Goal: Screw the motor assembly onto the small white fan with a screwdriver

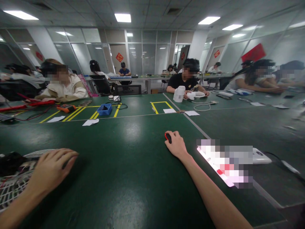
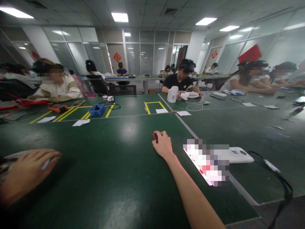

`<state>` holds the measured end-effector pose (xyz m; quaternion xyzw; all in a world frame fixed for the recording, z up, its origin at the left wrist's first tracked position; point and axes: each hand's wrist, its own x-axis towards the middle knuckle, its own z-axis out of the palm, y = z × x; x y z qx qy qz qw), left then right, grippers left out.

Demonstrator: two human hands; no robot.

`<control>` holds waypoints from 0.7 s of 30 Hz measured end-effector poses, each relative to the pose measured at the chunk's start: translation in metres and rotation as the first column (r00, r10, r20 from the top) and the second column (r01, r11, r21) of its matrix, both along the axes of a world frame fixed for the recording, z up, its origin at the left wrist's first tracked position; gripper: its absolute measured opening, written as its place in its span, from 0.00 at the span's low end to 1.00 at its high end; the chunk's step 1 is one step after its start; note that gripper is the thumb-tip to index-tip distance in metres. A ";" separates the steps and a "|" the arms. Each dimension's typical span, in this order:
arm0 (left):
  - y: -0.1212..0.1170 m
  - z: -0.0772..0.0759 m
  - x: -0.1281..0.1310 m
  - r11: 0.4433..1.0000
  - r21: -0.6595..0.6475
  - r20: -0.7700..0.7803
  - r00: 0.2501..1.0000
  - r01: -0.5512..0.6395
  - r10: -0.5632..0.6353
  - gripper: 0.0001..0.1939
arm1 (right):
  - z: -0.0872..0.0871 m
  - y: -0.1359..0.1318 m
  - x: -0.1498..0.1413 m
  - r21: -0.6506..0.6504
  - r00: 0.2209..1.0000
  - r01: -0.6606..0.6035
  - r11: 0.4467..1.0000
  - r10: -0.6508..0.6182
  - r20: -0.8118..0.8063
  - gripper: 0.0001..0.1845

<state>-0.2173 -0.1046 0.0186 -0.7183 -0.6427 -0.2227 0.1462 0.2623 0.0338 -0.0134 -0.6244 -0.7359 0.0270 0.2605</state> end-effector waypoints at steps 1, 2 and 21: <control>0.006 -0.008 0.012 0.999 -0.012 -0.041 0.998 0.053 -0.053 0.16 | 0.000 0.000 0.000 0.008 1.000 0.001 1.000 -0.001 -0.003 0.21; 0.012 -0.015 0.025 0.994 -0.023 -0.046 0.993 0.109 -0.110 0.16 | -0.001 0.000 0.000 0.018 1.000 0.003 1.000 -0.003 -0.006 0.21; 0.061 -0.054 0.198 0.938 -0.099 0.339 0.897 0.333 -0.283 0.09 | -0.005 0.001 -0.001 0.130 0.999 -0.038 0.991 0.040 -0.012 0.18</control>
